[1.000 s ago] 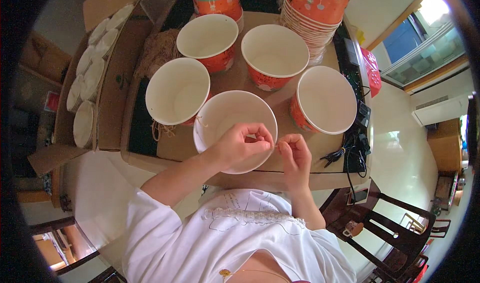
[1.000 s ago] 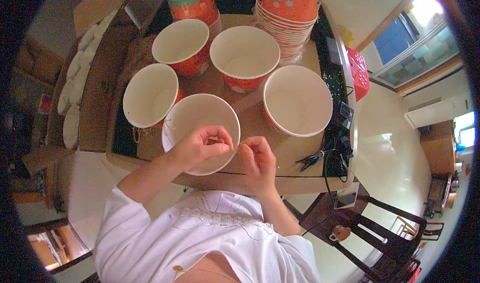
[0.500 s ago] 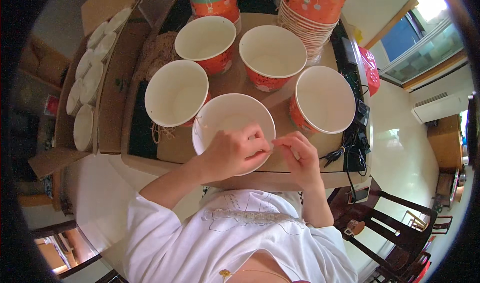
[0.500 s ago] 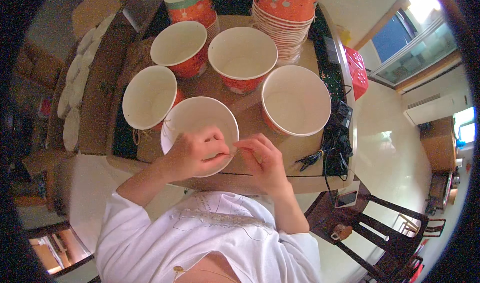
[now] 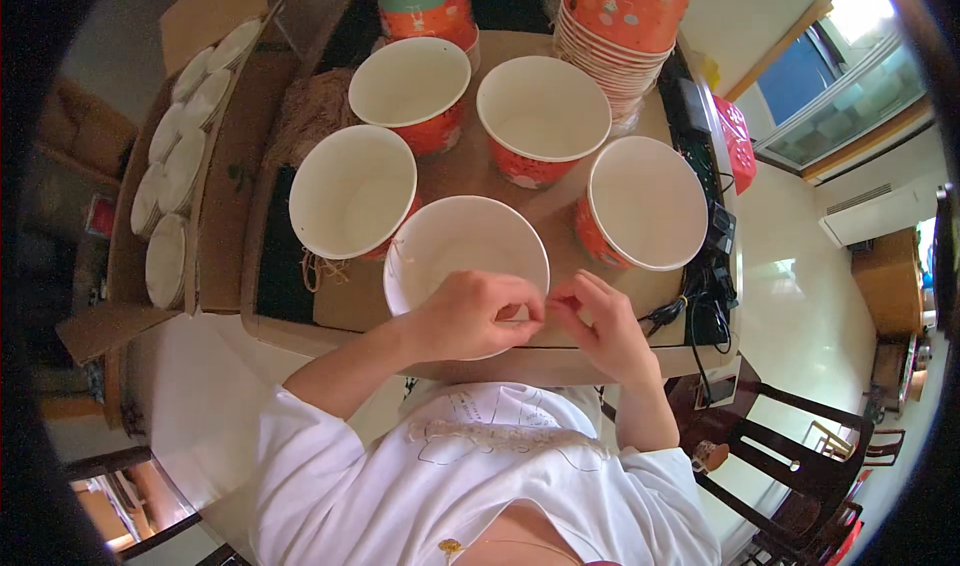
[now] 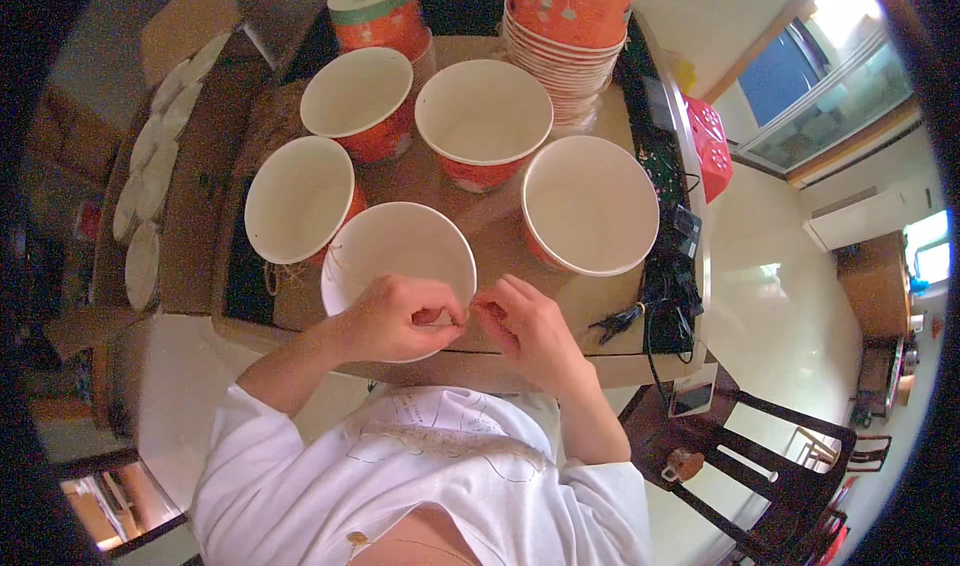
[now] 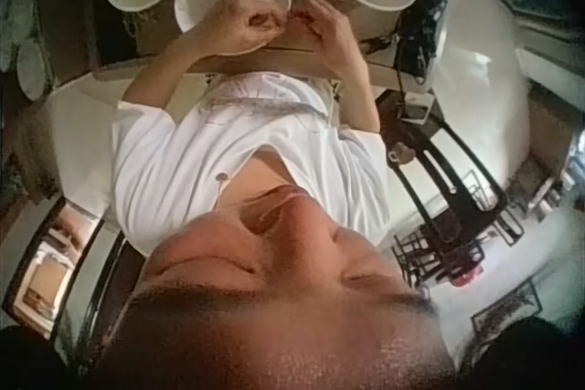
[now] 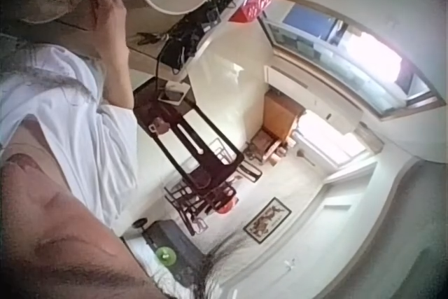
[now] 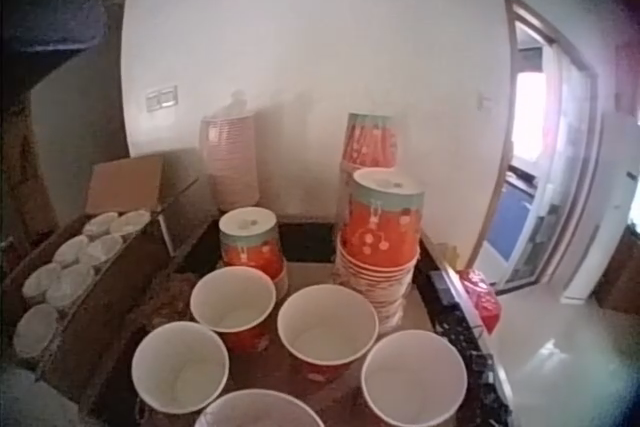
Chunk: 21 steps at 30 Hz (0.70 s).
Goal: The recorder is attaching twine handles to paper bowls at a packaging station.
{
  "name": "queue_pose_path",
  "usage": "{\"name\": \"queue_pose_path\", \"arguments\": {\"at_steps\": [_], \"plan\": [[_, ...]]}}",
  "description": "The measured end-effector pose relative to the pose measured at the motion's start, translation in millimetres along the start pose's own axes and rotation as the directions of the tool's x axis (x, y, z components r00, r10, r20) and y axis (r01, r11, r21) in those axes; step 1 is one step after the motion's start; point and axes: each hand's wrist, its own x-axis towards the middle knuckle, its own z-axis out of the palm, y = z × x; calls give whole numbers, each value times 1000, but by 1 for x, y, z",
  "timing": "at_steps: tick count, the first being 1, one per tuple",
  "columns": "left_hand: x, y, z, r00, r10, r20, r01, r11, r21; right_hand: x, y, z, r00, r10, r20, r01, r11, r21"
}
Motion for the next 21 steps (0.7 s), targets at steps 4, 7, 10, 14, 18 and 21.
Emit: {"name": "queue_pose_path", "arguments": {"at_steps": [4,7,10,14,18,21], "plan": [[-1,-14,8,915,-387,117,401,837,-372,-4,5,23,968,227,-109,-166,901,401],[2,-24,1,860,-439,259,480,526,-702,-7,7,33,946,249,-206,-152,905,397],[3,-21,-3,815,-475,333,527,369,-765,-12,7,41,946,123,-299,-19,944,329],[0,-30,1,815,-478,327,516,342,-785,-8,2,49,932,11,-363,91,960,263],[0,-27,3,804,-490,337,523,313,-793,-6,5,54,888,-33,-458,132,974,184],[-2,-24,2,802,-512,307,530,373,-762,-8,5,57,882,75,-464,86,945,316]]}}
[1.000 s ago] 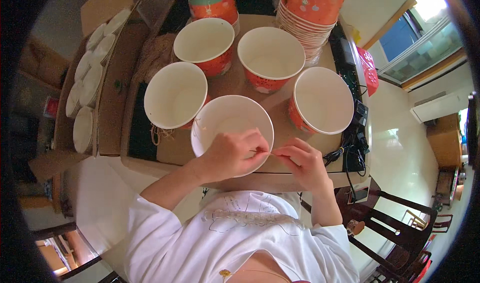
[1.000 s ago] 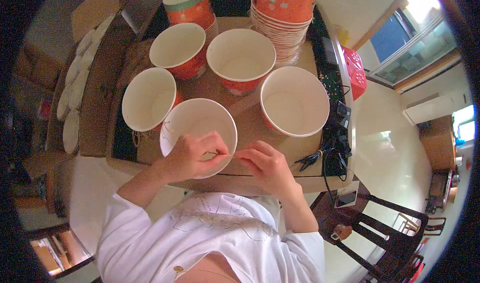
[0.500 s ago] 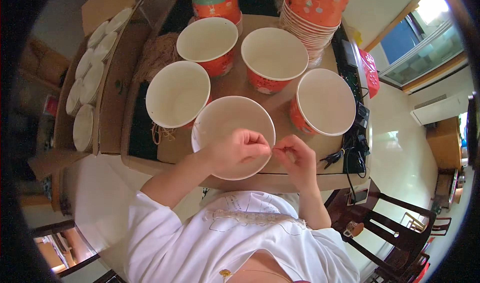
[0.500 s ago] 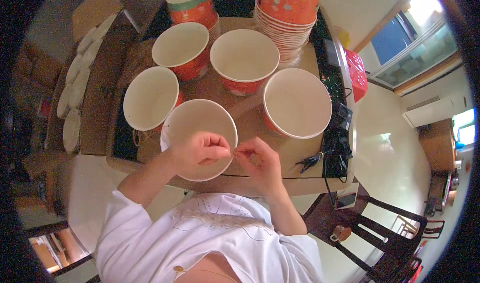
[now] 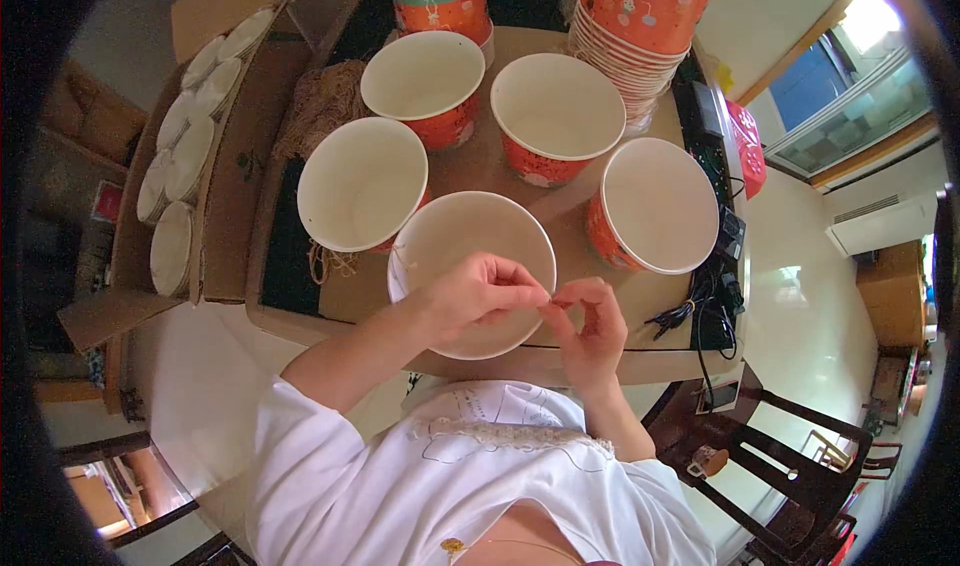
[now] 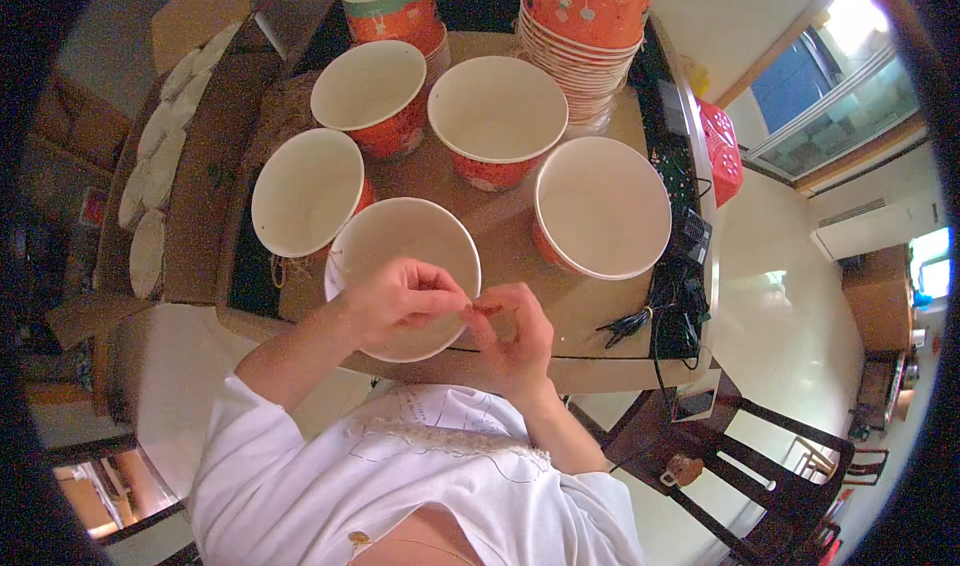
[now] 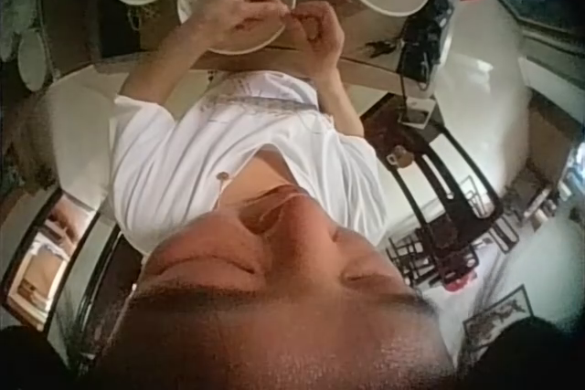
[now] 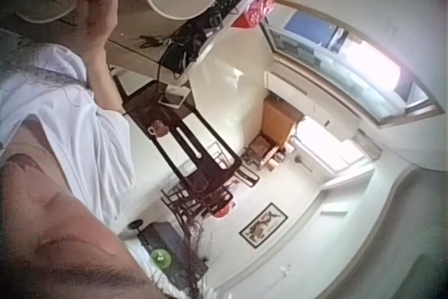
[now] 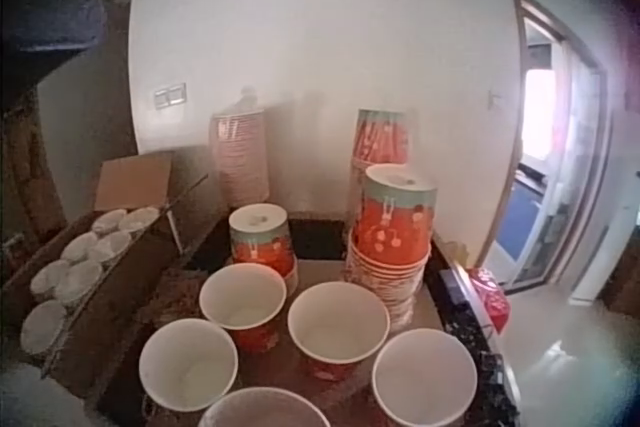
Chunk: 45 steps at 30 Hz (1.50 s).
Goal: The recorder is attaching twine handles to paper bowls at a packaging station.
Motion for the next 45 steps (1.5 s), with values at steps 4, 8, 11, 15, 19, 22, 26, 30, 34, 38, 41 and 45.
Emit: {"name": "queue_pose_path", "arguments": {"at_steps": [4,8,11,15,19,22,26,30,34,38,41,45], "plan": [[-2,2,0,998,65,12,-66,994,87,1,6,-4,994,90,65,-95,993,74],[-2,0,0,995,99,-8,-97,987,129,10,-2,-10,979,146,143,-161,982,99],[-3,-1,2,991,130,-37,-122,980,159,10,-7,-8,974,168,154,-171,985,2],[-2,-1,4,976,207,-59,-190,957,217,9,-2,-7,973,189,134,-189,982,-12],[3,-13,1,919,373,-128,-334,909,251,9,0,-5,972,186,144,-194,980,44],[-6,-3,8,872,479,-103,-369,779,507,8,2,-6,965,220,139,-233,969,82],[-13,4,16,847,510,-152,-308,703,641,8,3,-5,970,199,140,-212,974,85],[-19,7,19,871,465,-158,-225,663,714,8,4,-4,971,198,137,-209,975,73],[-22,3,25,819,566,-97,-316,585,747,4,2,-1,977,172,127,-180,982,52],[-22,3,23,835,547,-62,-310,561,768,-3,8,6,994,96,62,-99,994,44],[-11,-8,21,819,527,-225,-333,757,561,-4,9,5,994,104,29,-105,994,34],[-17,-2,18,841,515,-169,-298,700,649,-3,7,7,995,90,45,-92,995,37]]}}
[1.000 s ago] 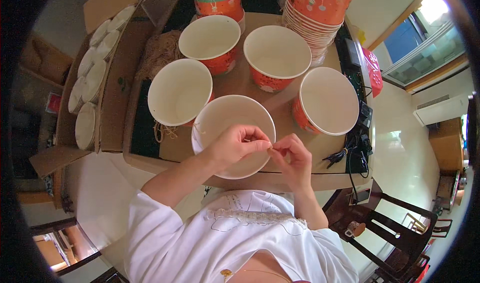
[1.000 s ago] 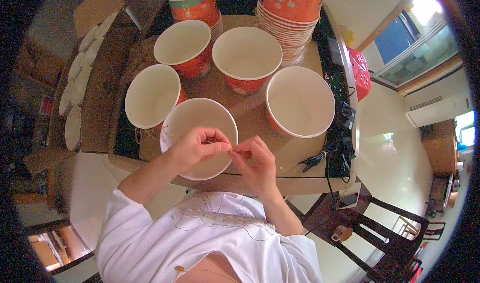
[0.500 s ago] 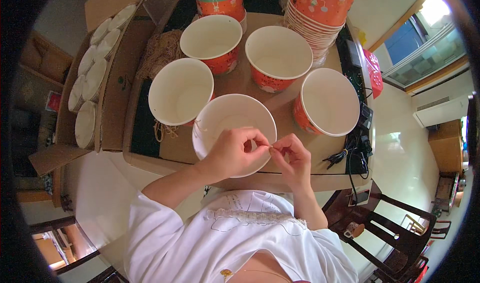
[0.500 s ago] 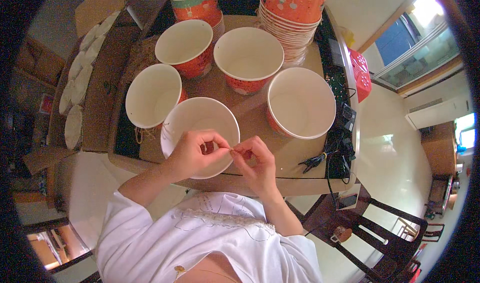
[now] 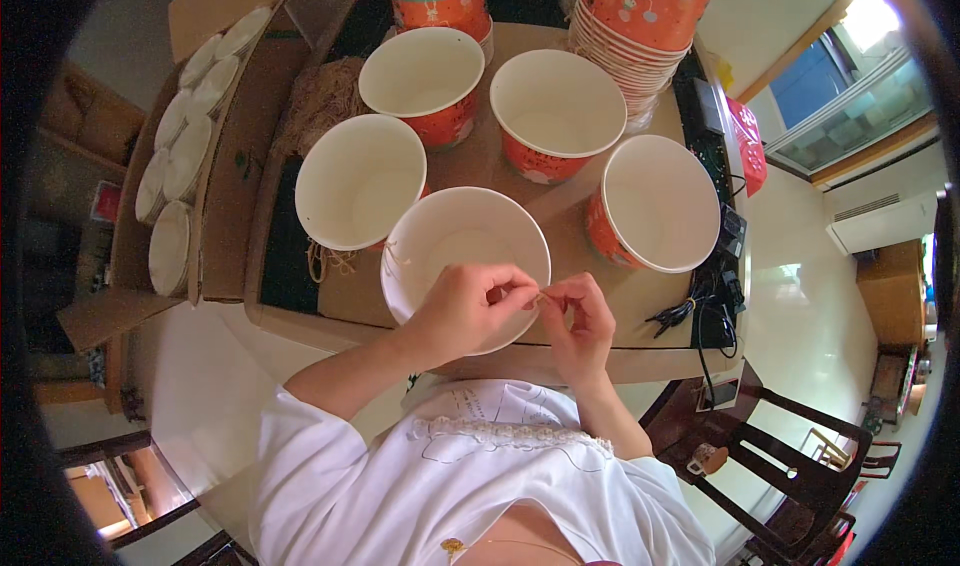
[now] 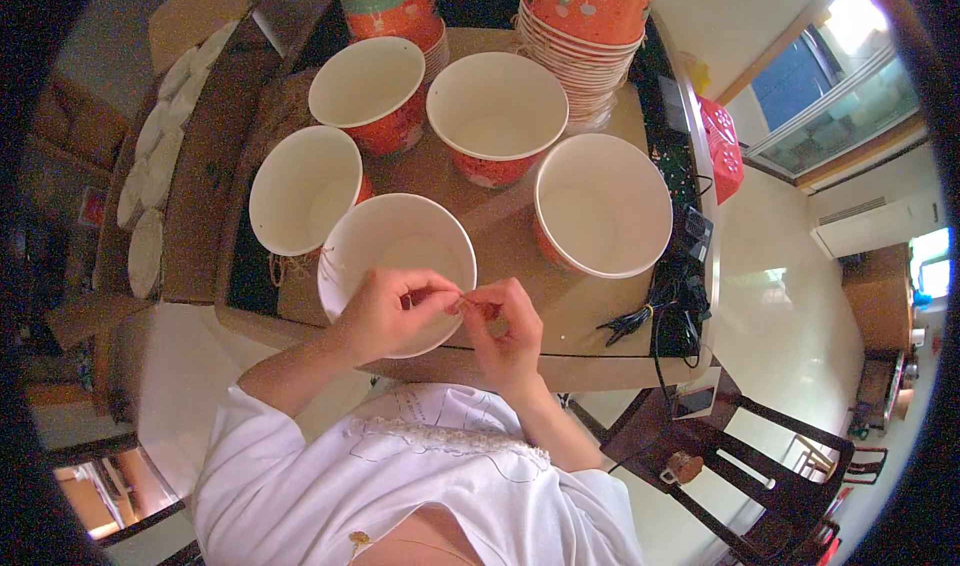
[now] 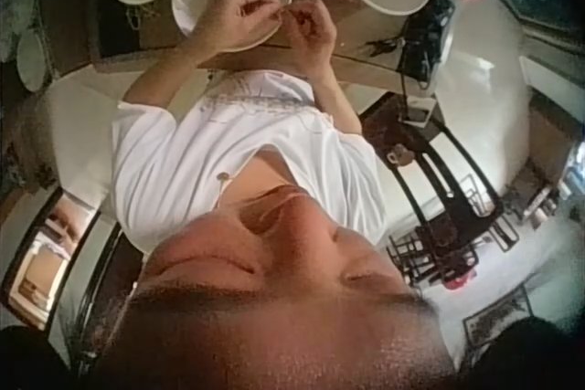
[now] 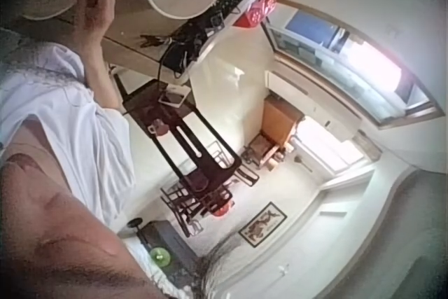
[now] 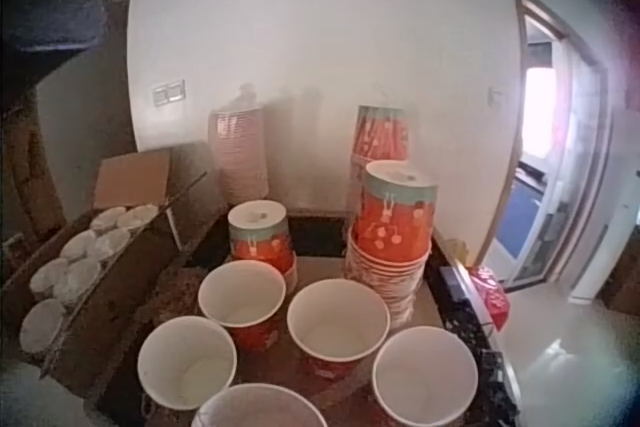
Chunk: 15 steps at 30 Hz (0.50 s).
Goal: The recorder is attaching twine handles to paper bowls at a packaging station.
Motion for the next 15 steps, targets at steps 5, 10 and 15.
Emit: {"name": "queue_pose_path", "arguments": {"at_steps": [5,10,15], "plan": [[-2,-1,2,988,152,6,-150,968,202,2,2,0,999,-29,-37,28,999,-36],[-2,-4,4,972,233,-33,-216,941,261,3,1,0,1000,5,-30,-6,999,-40],[-1,-2,3,991,122,-49,-109,971,213,4,2,-1,1000,-20,-12,19,998,-57]]}}
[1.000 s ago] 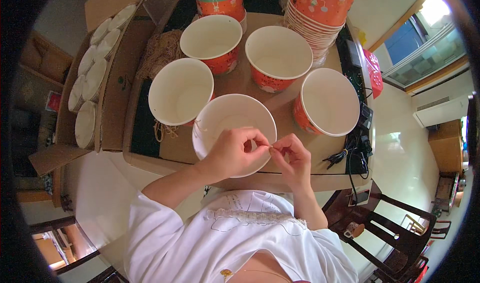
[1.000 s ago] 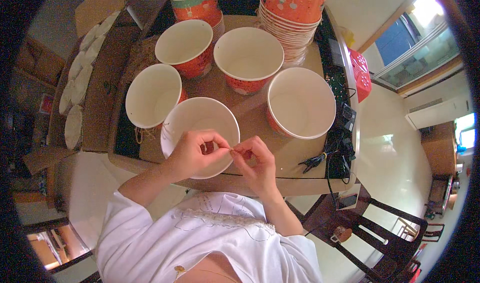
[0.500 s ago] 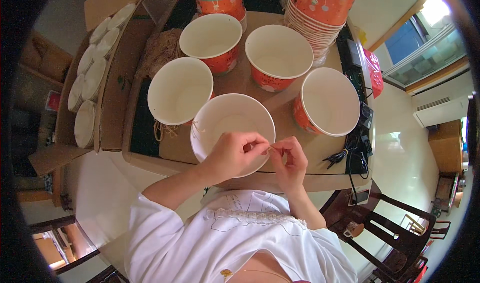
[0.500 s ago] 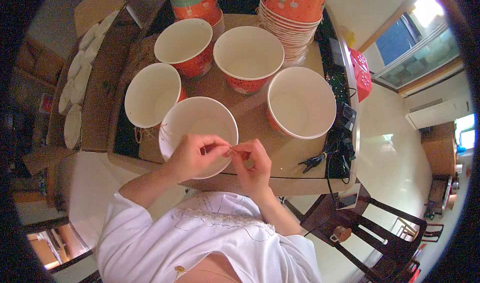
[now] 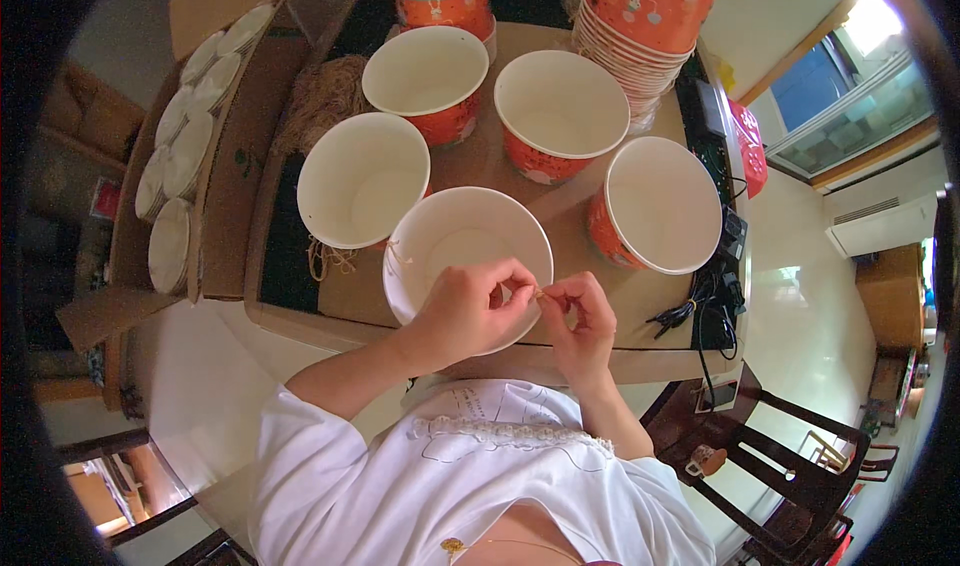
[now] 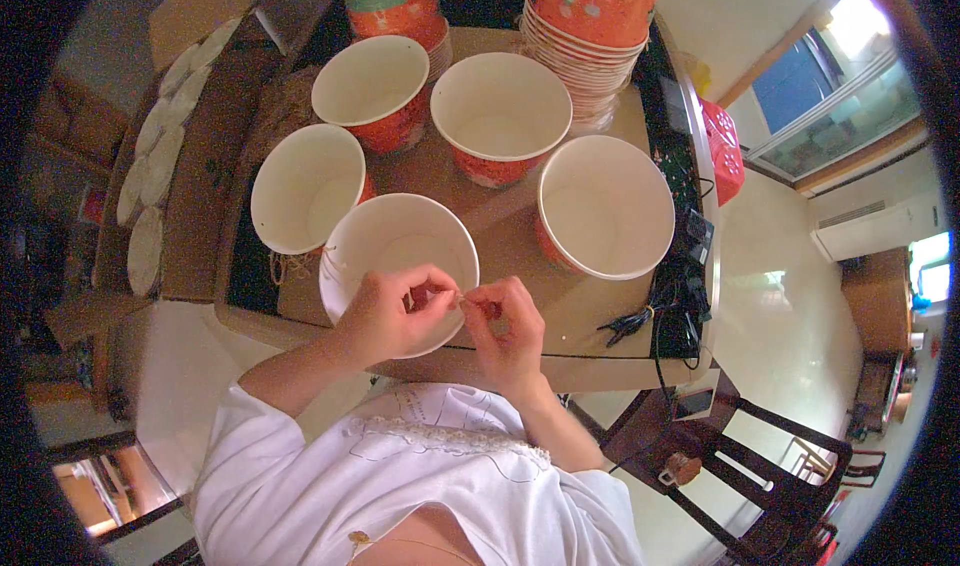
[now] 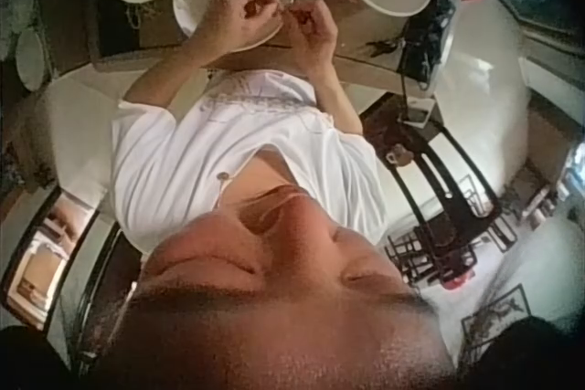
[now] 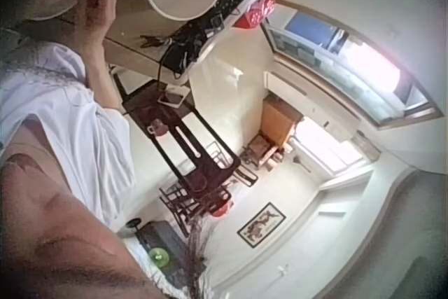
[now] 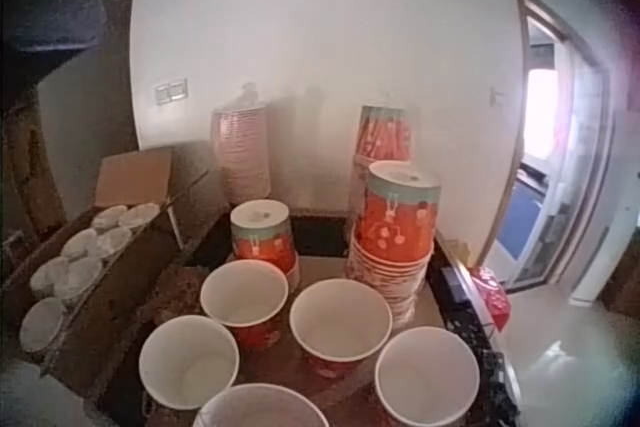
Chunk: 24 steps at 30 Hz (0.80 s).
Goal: The recorder is attaching twine handles to paper bowls at a packaging station.
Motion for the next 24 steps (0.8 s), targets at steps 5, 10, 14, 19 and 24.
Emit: {"name": "queue_pose_path", "arguments": {"at_steps": [5,10,14,19,24], "plan": [[3,1,-5,980,-152,125,175,963,-205,0,0,1,1000,-5,-4,5,1000,5],[4,3,-6,985,-157,76,169,966,-196,0,-1,1,1000,9,5,-9,1000,0],[4,2,-10,987,-95,129,113,984,-140,0,-1,0,1000,11,7,-11,1000,2],[2,4,-11,991,-119,60,127,980,-152,4,-18,-3,995,52,89,-33,978,-204],[2,5,-10,995,-93,25,96,981,-168,5,-25,-7,990,78,119,-42,959,-280]]}}
